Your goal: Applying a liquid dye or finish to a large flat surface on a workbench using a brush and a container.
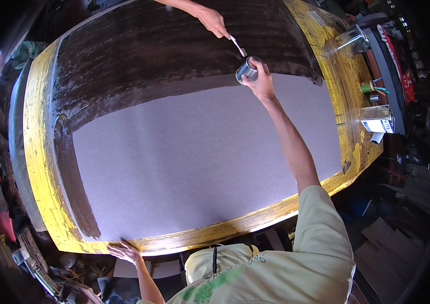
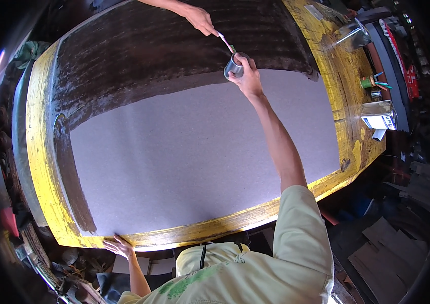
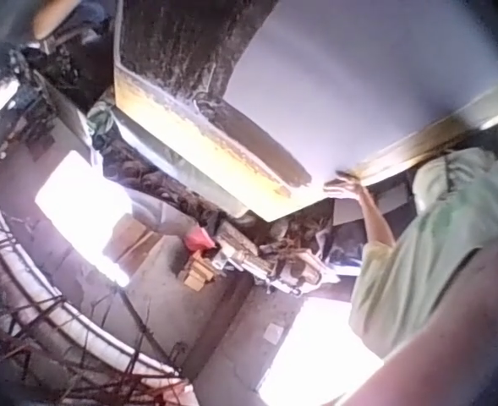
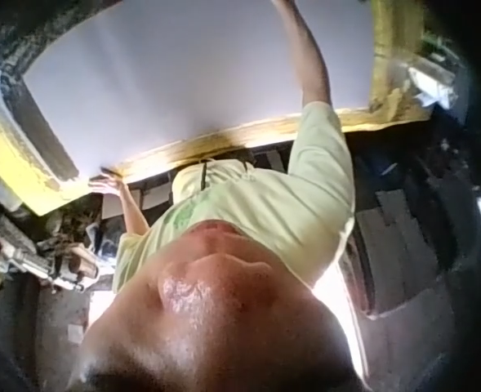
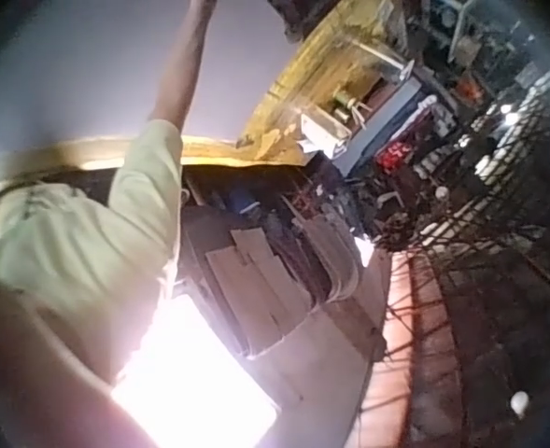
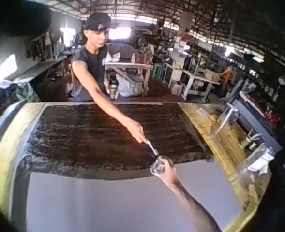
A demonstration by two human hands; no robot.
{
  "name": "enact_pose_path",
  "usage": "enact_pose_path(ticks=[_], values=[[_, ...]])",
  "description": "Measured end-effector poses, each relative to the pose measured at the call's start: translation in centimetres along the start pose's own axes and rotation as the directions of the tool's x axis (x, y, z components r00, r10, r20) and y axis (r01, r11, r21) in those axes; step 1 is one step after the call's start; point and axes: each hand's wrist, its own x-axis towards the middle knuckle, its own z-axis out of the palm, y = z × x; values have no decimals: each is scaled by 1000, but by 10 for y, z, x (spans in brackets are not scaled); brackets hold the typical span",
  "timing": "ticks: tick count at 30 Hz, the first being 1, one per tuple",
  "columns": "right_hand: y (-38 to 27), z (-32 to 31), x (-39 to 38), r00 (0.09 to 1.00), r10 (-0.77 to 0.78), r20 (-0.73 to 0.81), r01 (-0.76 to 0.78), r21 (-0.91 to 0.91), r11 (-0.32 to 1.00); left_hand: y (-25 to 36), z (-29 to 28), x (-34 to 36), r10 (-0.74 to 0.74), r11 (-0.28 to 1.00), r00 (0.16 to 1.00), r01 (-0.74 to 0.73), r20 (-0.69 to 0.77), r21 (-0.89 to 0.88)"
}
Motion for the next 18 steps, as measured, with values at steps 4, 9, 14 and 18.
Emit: enact_pose_path(ticks=[4,9,14,18], values=[[-2,6,6,1000,-26,-14,27,26,999,-15,-7,0,-56,998,998,57,-6,40],[31,-20,10,999,-47,-21,48,46,998,-19,-6,3,-122,988,991,116,59,99],[71,-51,14,1000,-10,-22,10,11,1000,-13,-14,7,-180,970,974,152,140,189],[110,-75,19,996,85,-41,-87,-53,995,-6,-23,13,-233,950,940,165,249,265]])
